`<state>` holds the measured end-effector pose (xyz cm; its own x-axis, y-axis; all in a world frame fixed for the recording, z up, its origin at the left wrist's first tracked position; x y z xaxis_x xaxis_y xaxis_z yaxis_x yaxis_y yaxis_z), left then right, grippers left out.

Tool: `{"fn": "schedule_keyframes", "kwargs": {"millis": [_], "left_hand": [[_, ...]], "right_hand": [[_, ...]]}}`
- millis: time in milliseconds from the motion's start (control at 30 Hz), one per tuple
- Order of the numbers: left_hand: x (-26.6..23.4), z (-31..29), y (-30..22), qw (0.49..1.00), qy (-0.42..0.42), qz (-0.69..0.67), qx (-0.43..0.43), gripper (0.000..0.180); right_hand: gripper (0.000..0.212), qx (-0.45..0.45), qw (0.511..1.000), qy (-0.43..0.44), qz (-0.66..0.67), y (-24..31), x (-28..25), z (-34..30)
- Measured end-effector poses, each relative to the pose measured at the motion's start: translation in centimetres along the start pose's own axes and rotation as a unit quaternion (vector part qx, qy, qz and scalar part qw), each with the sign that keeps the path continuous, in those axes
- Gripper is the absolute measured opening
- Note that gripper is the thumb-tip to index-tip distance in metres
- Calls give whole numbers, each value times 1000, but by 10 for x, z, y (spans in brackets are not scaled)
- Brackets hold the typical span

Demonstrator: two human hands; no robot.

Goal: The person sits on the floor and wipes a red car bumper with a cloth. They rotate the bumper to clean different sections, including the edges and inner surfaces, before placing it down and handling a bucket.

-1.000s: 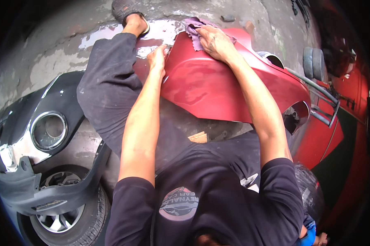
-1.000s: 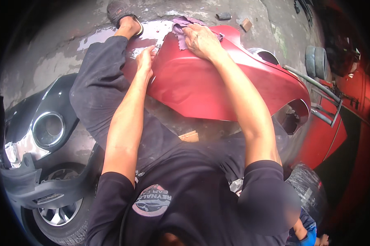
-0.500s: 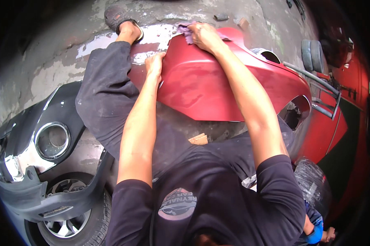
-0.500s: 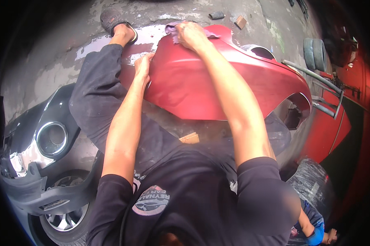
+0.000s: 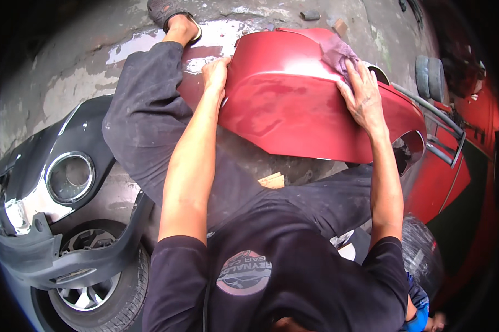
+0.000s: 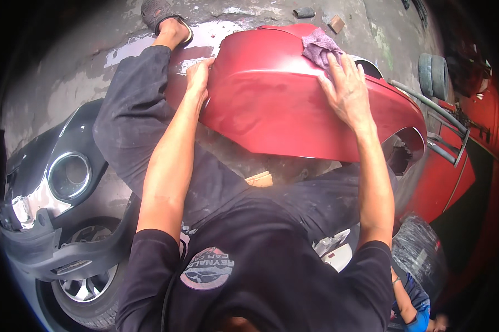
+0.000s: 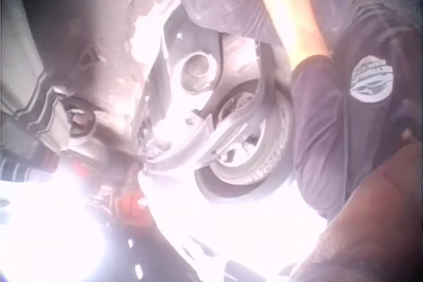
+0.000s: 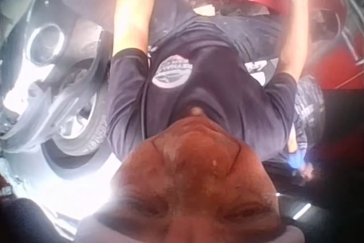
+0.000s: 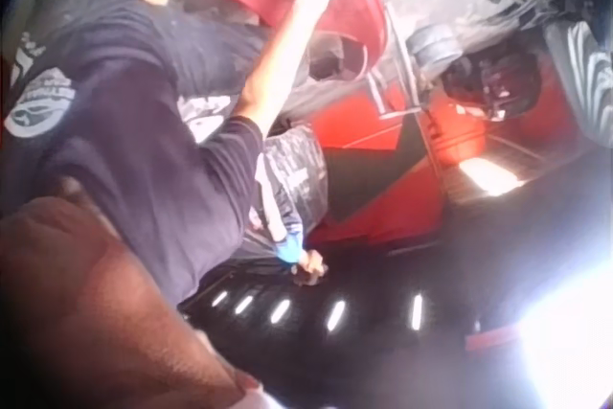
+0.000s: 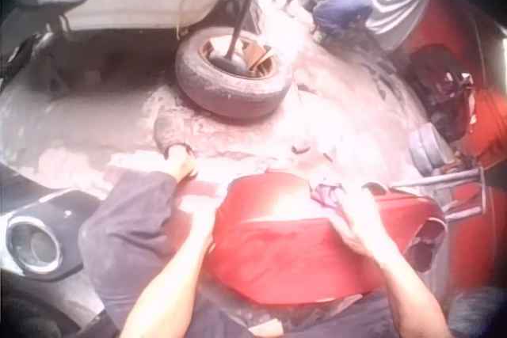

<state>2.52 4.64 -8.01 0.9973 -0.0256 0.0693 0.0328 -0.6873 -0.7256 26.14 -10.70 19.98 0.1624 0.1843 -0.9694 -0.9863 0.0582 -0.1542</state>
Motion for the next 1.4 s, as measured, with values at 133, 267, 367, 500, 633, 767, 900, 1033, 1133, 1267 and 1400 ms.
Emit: {"fn": "schedule_keyframes", "kwargs": {"millis": [133,267,367,500,633,767,900,1033,1133,1267,1400], "left_hand": [[-2,-4,-9,999,-10,-39,-30,22],[-4,-6,-6,999,5,-50,-16,23],[-8,5,1,1000,-7,-17,-21,22],[-3,-3,-2,999,-8,-6,31,22],[-3,-10,-10,998,-14,11,62,22],[-3,3,7,997,-20,27,65,24],[2,-2,-5,992,-11,121,41,25],[6,-3,-27,969,-60,207,122,27],[21,-21,-71,922,-72,234,299,30],[79,-32,-120,903,66,232,355,41],[89,-17,-126,900,117,282,310,53]], "right_hand": [[45,32,999,4,-39,53,61,22],[42,-27,996,61,51,116,102,64],[38,-44,992,103,64,97,74,78],[32,34,999,26,-27,9,32,51],[16,15,999,-30,11,15,59,68],[19,-48,984,102,138,48,141,141],[30,169,829,28,533,11,147,210],[47,153,744,-214,615,-53,40,234],[46,220,676,-261,653,-46,-48,205],[42,280,650,-280,648,-95,-73,139],[40,339,705,-196,591,-84,-77,70]]}}
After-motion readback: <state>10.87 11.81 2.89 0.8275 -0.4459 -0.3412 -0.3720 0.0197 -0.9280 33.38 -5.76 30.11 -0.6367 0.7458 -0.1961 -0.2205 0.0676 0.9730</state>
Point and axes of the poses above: each hand's wrist, its own z-axis towards the middle knuckle, its own x-axis out of the palm, y = z × x, the point moved 5 cm from there along z, towards the middle knuckle, and after that the axes turned 8 degrees about -y, right-handed, at the moved point
